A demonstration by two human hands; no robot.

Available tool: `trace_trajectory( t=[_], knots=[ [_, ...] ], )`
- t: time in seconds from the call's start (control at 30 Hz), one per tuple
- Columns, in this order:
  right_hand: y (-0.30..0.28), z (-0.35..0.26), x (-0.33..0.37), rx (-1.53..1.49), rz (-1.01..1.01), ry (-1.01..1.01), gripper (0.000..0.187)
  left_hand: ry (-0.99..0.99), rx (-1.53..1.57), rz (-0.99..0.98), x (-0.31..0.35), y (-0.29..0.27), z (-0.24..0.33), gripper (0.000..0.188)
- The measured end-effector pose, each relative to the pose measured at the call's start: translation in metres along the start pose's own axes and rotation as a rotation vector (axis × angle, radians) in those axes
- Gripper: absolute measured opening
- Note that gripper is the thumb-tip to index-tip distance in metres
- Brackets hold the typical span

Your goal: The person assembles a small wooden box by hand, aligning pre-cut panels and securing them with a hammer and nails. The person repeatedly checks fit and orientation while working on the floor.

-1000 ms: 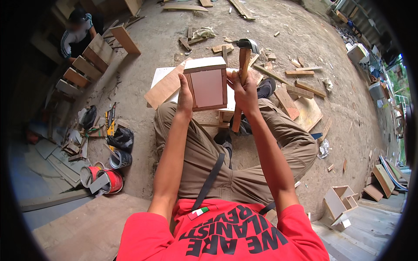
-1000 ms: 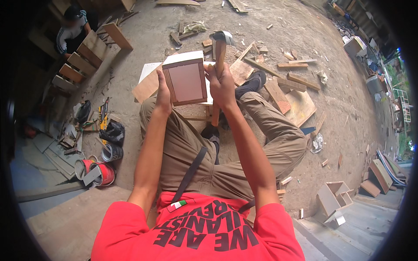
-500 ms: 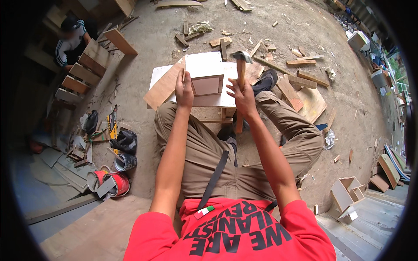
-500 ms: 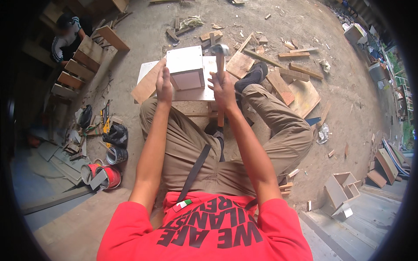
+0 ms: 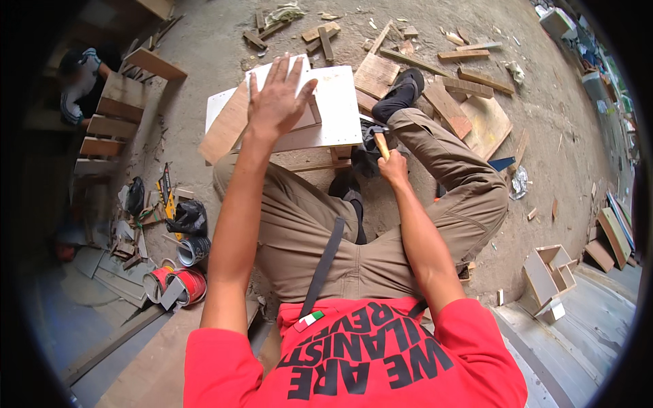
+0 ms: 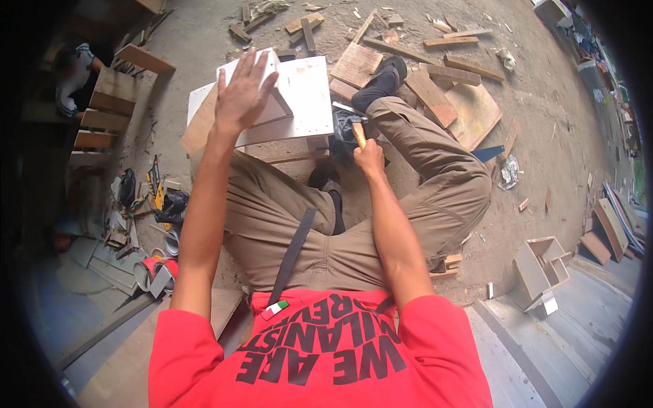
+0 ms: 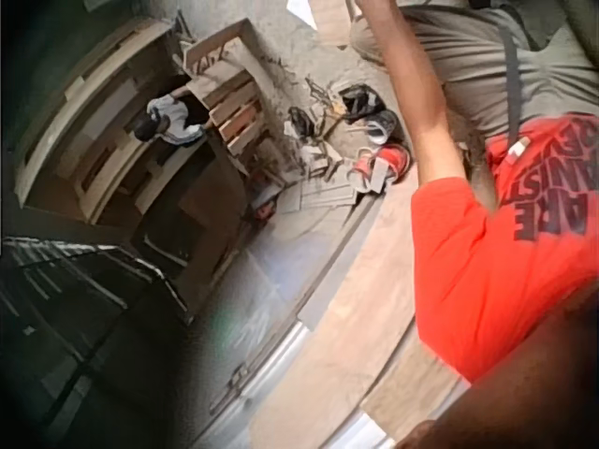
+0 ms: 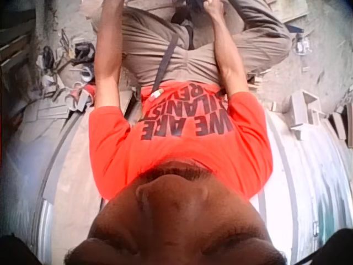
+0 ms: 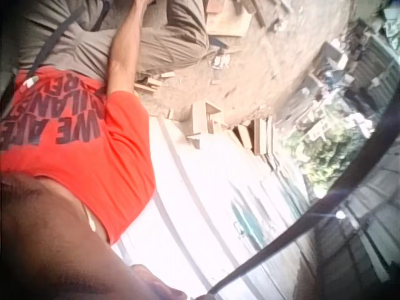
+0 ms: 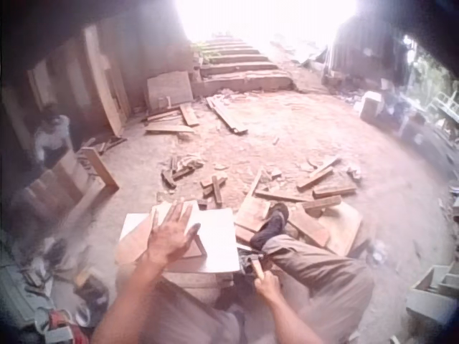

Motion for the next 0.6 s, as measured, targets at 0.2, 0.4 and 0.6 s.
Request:
trace_trajectory(
  t=[0.2,0.4,0.6],
  knots=[
    [0.021,0.009,0.008,0.079,-0.085,0.104,0.035,0.001,-0.056,0.036,0.004,0.008,-0.005,0.071],
    [0.028,0.026,0.007,0.071,-0.044,0.194,0.032,-0.011,-0.075,0.080,0.004,0.006,0.001,0.063],
    [0.019,0.039,0.000,-0.032,0.205,0.148,0.030,-0.005,-0.045,0.189,0.005,0.008,0.000,0.060]
  ],
)
Point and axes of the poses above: each hand's wrist, its own x-axis away from the middle knuckle, its own y-axis out of the palm, z = x × y, the point moved 4 cm from there along -x, towards the middle knuckle, and after that the axes turned 8 degrees about y, right-handed, at the moved point
